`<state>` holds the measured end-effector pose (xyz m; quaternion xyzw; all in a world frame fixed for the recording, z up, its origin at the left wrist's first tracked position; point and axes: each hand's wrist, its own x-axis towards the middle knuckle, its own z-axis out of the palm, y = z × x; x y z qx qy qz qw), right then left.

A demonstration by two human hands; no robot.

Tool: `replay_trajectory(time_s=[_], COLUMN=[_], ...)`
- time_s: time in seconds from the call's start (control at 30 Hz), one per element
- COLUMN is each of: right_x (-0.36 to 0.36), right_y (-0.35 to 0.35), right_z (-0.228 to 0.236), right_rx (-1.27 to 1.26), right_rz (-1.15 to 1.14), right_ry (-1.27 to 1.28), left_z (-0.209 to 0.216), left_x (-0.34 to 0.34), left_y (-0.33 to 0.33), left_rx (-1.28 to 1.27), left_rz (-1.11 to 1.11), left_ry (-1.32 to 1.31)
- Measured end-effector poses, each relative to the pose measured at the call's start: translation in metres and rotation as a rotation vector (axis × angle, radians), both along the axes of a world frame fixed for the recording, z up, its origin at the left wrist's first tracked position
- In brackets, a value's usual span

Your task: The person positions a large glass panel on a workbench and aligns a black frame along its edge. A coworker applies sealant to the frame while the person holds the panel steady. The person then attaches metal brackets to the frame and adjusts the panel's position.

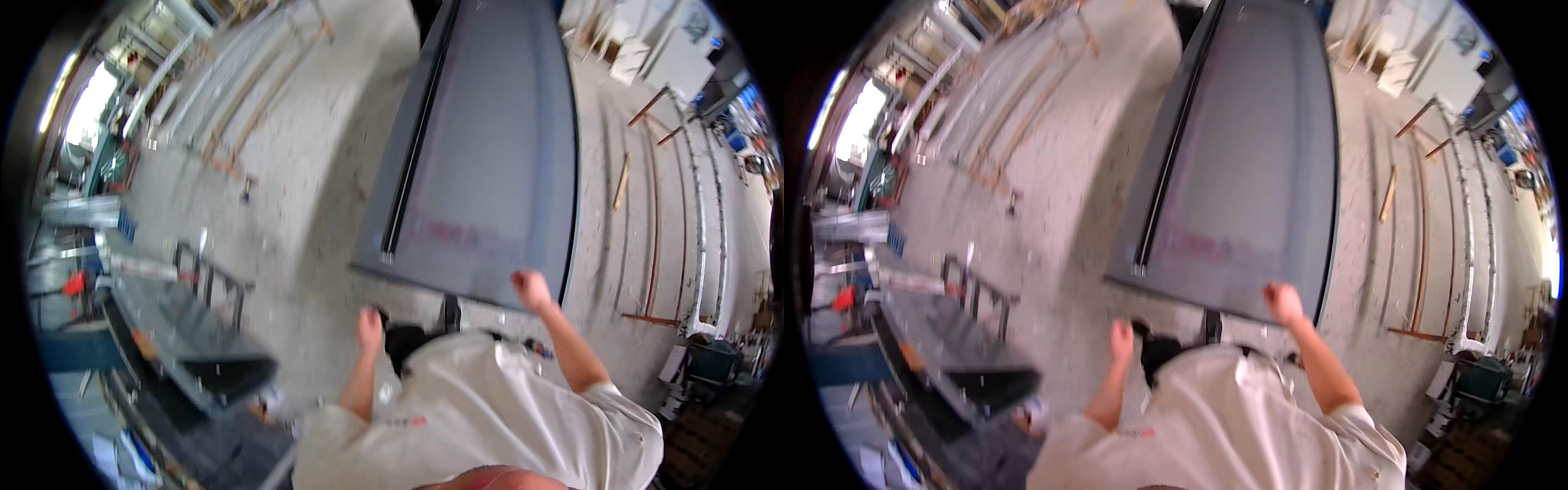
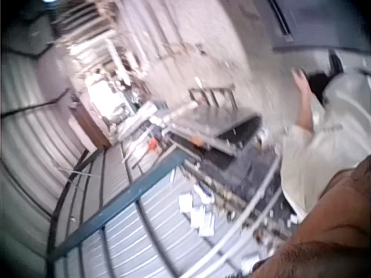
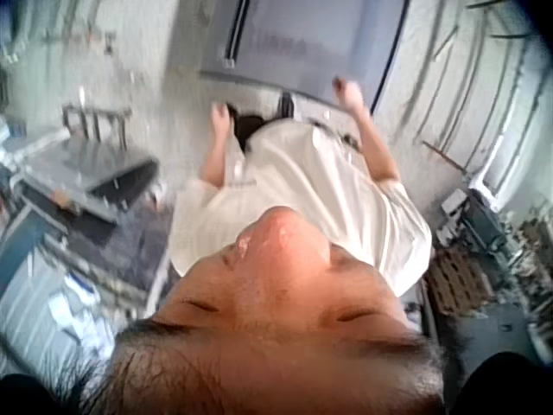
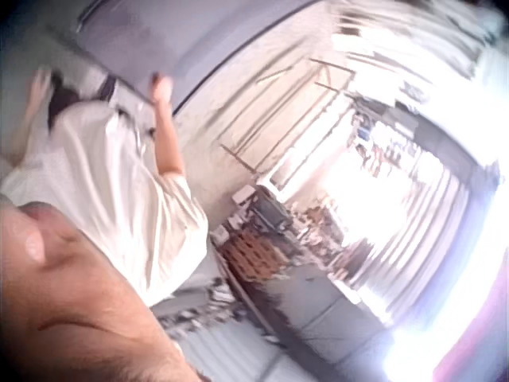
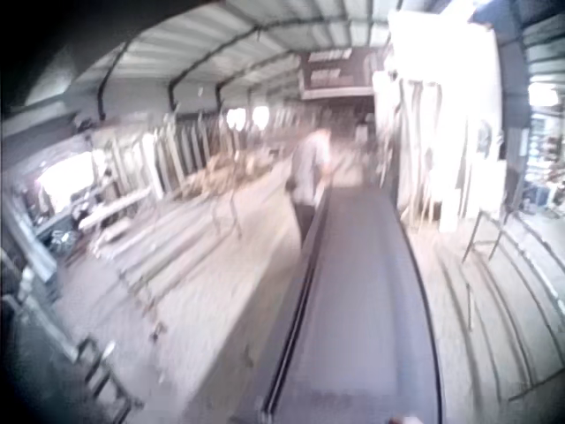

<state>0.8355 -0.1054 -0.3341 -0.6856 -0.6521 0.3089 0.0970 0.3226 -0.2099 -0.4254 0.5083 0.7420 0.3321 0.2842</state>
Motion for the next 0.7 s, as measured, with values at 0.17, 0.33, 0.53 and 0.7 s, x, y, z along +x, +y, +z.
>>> replay_trajectory(time_s=[0.17,0.33,0.53,0.7], right_x=[0.028,0.025,0.031,0.032], right_y=[0.043,0.041,0.029,0.030], right_z=[-0.024,-0.045,-0.067,-0.070], right_rx=[-0.031,-0.166,-0.226,-0.243], right_rz=[-0.190,-0.193,-0.198,-0.163], right_ry=[-0.035,0.012,-0.018,-0.074], left_z=[0.109,0.123,0.094,0.069], left_x=[0.017,0.046,0.070,0.066], left_y=[0.077,0.128,0.170,0.173], left_rx=[0.186,-0.131,-0.451,-0.314], left_rz=[0.107,-0.018,-0.009,0.034], left_ry=[0.163,0.399,0.510,0.527])
